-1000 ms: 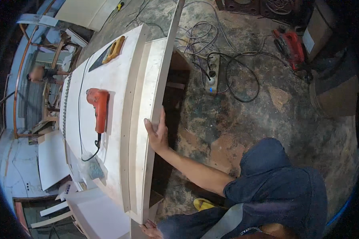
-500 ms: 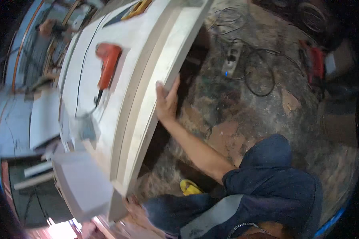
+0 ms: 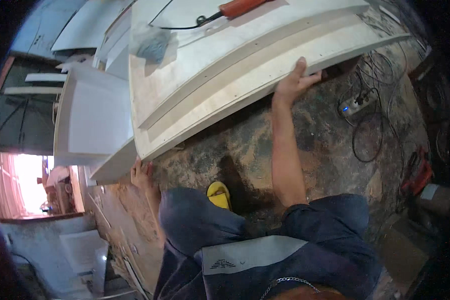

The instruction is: The person drills a screw into a wooden panel, uses a hand saw to cut a piece of wood, and then fits a wooden board into a cabinet structure with a drill.

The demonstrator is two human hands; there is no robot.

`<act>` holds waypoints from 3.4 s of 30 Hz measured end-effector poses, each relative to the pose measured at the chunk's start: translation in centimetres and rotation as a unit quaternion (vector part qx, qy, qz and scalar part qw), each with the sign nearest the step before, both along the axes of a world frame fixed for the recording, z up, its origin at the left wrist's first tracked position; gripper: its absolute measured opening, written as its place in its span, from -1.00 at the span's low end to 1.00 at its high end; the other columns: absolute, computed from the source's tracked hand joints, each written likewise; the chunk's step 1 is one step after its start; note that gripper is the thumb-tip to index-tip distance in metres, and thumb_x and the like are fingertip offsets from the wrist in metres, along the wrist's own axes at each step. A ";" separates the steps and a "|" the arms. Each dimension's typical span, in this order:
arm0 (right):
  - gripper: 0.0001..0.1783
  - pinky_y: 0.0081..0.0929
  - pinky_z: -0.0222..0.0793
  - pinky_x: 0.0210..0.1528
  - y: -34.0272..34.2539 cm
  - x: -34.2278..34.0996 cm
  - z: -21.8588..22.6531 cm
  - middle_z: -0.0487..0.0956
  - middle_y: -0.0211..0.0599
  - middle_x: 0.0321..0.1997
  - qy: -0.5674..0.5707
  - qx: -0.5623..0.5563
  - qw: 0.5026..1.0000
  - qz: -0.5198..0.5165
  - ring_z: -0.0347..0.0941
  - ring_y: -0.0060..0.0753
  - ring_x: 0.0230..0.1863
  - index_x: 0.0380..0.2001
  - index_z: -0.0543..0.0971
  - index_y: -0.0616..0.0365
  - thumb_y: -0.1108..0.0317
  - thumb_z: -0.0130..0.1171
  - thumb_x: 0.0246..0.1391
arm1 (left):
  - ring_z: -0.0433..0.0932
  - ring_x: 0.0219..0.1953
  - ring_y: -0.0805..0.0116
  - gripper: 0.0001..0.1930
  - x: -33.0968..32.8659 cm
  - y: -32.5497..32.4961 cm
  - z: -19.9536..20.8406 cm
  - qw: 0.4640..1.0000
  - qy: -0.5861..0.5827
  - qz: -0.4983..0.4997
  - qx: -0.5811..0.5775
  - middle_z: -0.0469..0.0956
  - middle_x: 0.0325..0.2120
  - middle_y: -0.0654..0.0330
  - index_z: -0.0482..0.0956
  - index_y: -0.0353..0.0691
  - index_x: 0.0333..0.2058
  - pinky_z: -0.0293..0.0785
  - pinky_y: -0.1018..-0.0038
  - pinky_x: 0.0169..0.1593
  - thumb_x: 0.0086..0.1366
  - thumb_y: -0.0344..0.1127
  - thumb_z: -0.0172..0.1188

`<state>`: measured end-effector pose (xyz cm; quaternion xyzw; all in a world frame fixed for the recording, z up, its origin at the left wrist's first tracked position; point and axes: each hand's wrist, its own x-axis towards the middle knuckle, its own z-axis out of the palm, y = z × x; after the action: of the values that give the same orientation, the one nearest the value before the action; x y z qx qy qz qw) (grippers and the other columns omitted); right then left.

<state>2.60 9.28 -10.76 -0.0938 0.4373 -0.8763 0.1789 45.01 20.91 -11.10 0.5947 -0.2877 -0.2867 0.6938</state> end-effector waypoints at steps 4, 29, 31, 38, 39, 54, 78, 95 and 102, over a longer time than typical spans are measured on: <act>-0.28 -0.34 0.19 0.06 0.0 0.1 -0.8 0.13 0.17 0.03 -0.005 -0.001 1.000 0.008 0.19 -0.14 0.02 0.08 -0.09 0.35 0.12 -0.03 0.08 | 0.51 -0.49 0.31 -0.85 0.0 1.1 -0.1 0.877 -0.480 -0.012 -0.027 0.45 -0.48 0.12 0.43 -0.36 -0.39 0.54 0.48 -0.50 0.11 -0.41 0.16; -0.40 -0.34 0.32 -0.11 -0.5 -1.3 -2.7 0.25 0.01 -0.15 0.036 0.107 0.993 -0.038 0.27 -0.22 -0.14 -0.08 0.12 0.41 0.10 -0.01 0.02 | 0.52 -0.55 0.38 -0.89 -2.1 0.7 0.6 0.997 0.026 0.070 0.008 0.51 -0.54 0.10 0.47 -0.39 -0.48 0.60 0.49 -0.46 0.09 -0.44 0.17; -0.42 -0.32 0.32 -0.12 -0.4 -3.8 -4.9 0.27 -0.02 -0.19 0.108 0.104 0.988 -0.038 0.28 -0.22 -0.16 -0.14 0.17 0.38 0.05 -0.01 0.01 | 0.53 -0.54 0.37 -0.88 -2.6 0.4 0.3 0.996 0.061 0.069 0.018 0.51 -0.54 0.10 0.47 -0.41 -0.48 0.60 0.48 -0.45 0.10 -0.45 0.17; -0.46 -0.31 0.29 -0.09 0.6 -0.3 -0.7 0.29 -0.10 -0.18 0.046 0.159 0.986 -0.017 0.28 -0.22 -0.16 -0.18 0.20 0.34 0.05 -0.01 0.01 | 0.56 -0.51 0.30 -0.91 -2.5 0.6 0.4 0.993 0.045 0.092 0.050 0.52 -0.51 0.10 0.46 -0.35 -0.48 0.59 0.46 -0.46 0.12 -0.45 0.14; -0.44 -0.27 0.26 -0.05 0.8 -0.7 -1.2 0.28 -0.09 -0.14 0.059 0.164 0.985 0.010 0.26 -0.22 -0.11 -0.15 0.21 0.33 0.04 0.00 0.00 | 0.56 -0.51 0.30 -0.91 -2.3 0.5 0.3 0.993 0.044 0.094 0.050 0.52 -0.51 0.10 0.46 -0.35 -0.48 0.59 0.46 -0.46 0.12 -0.45 0.14; -0.34 -0.51 0.24 -0.12 6.3 -9.2 1.7 0.27 -0.18 -0.02 0.213 0.222 0.951 -0.038 0.28 -0.43 -0.18 0.14 0.04 0.25 0.12 -0.02 0.09 | 0.50 -0.47 0.38 -0.75 -2.2 1.9 -1.7 0.997 -0.018 0.046 0.062 0.45 -0.46 0.10 0.43 -0.41 -0.34 0.56 0.52 -0.44 0.20 -0.28 0.09; -0.05 -0.23 0.36 -0.09 -16.2 -4.8 13.8 0.31 0.17 -0.07 0.275 0.465 0.838 0.082 0.37 0.02 -0.09 -0.04 0.13 0.23 0.14 0.42 -0.52 | 0.48 -0.21 0.07 -0.79 -12.5 -30.7 19.7 0.706 -0.620 -0.325 -0.106 0.51 -0.30 -0.02 0.55 -0.21 -0.29 0.39 0.32 -0.12 0.07 -0.36 0.07; 0.00 0.02 0.34 -0.26 -17.9 -4.2 13.8 0.28 -0.11 -0.04 -0.267 0.324 0.903 0.097 0.43 -0.09 -0.28 0.07 -0.14 0.01 0.43 0.33 -0.37 | 0.55 -0.34 0.19 -0.75 -12.4 -28.6 17.3 0.744 -0.578 -0.336 -0.008 0.55 -0.40 0.04 0.57 -0.18 -0.30 0.45 0.40 -0.23 -0.02 -0.32 0.21; -0.40 -0.35 0.44 -0.62 -14.4 -12.3 15.5 0.43 -0.10 -0.43 0.035 0.033 0.998 0.031 0.44 -0.32 -0.59 -0.17 0.13 0.21 0.61 0.17 -0.32 | 0.55 -0.31 0.17 -0.67 -11.4 -30.8 17.4 0.738 -0.583 -0.339 0.010 0.56 -0.37 0.07 0.56 -0.11 -0.24 0.45 0.37 -0.20 -0.04 -0.21 0.24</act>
<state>-9.66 -5.15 4.70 -0.1323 0.4685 -0.8518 0.1936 33.64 -9.89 6.30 0.5160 -0.8154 -0.1032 0.2413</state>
